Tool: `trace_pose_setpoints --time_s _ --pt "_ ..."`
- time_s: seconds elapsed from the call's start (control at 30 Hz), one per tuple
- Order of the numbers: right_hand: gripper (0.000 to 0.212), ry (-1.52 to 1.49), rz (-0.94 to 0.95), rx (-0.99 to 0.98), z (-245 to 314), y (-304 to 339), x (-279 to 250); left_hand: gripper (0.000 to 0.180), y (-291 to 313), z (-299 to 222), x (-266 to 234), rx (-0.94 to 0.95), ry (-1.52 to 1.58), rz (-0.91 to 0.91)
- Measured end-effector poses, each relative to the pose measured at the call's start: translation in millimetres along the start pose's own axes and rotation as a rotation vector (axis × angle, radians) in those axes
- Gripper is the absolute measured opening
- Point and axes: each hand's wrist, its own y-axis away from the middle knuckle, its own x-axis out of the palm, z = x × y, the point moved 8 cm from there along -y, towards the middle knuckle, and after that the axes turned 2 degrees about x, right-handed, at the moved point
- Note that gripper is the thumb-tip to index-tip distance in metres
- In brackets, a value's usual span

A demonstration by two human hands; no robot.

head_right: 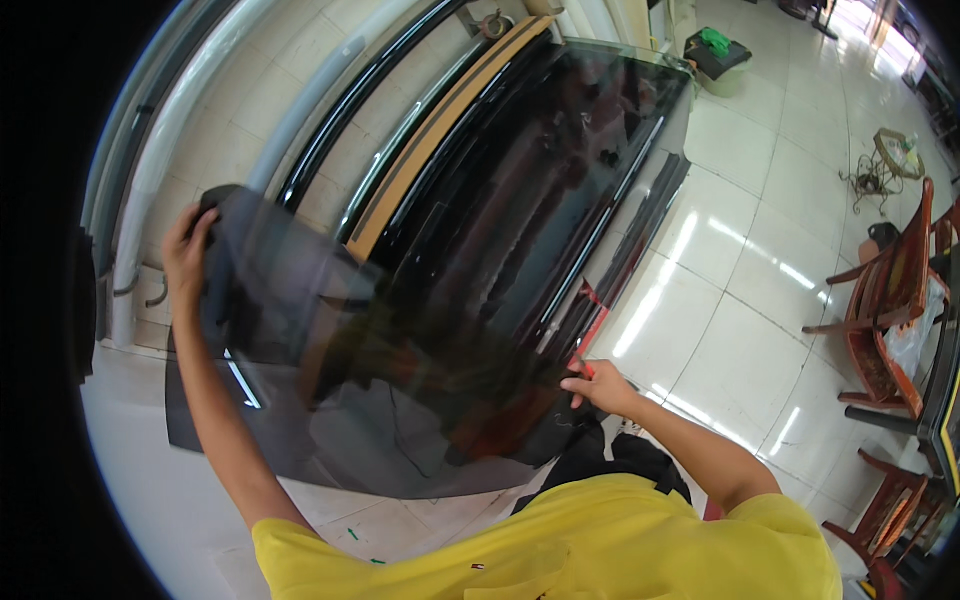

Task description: The person measures a large black car window tint film laid on a table using a metal ruler and a red marker. They mark the film, then use a red utility knife to cut along the marked lines, removing a strip of film. The person repeats the measuring and cutting process on the remaining film.

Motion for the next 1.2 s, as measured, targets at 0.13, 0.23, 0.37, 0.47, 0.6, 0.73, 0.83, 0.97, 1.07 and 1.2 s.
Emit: trace_pose_setpoints --time_s 0.13,0.23,0.37,0.47,0.6,0.73,0.83,0.97,1.07,1.2 --pt "0.015 0.068 -0.007 0.037 3.6 -31.4 -36.1 0.017 -23.7 45.1 108.4 0.034 0.149 0.02" --pt "0.014 0.143 -0.034 0.103 2.2 -60.4 -61.5 0.019 -32.5 83.6 184.3 -0.013 0.265 0.053" --pt "0.012 0.16 -0.087 0.224 -8.0 -99.1 -97.8 0.019 -27.9 129.4 288.8 -0.128 0.405 0.153" --pt "0.013 0.18 -0.099 0.371 -22.9 -131.0 -132.7 0.019 -17.0 148.3 358.6 -0.105 0.467 0.123" --pt "0.015 0.305 -0.075 0.409 -42.5 -179.7 -170.6 0.022 5.3 183.7 457.7 -0.234 0.427 0.245" --pt "0.015 0.421 -0.141 0.404 -63.6 -216.1 -197.8 0.029 34.7 185.2 529.1 -0.116 0.111 0.153" --pt "0.013 0.34 -0.178 0.394 -80.0 -230.2 -200.9 0.025 46.0 185.4 564.5 -0.126 -0.065 0.111" --pt "0.017 0.236 -0.227 0.361 -92.2 -242.6 -192.5 0.015 47.7 163.7 572.9 0.029 -0.244 -0.076" --pt "0.014 0.134 -0.206 0.304 -89.9 -245.6 -179.5 0.01 58.8 159.7 588.7 0.043 -0.171 -0.004" --pt "0.01 0.058 -0.19 0.247 -77.5 -249.9 -163.5 0.011 76.8 181.6 611.6 -0.091 -0.109 0.043"
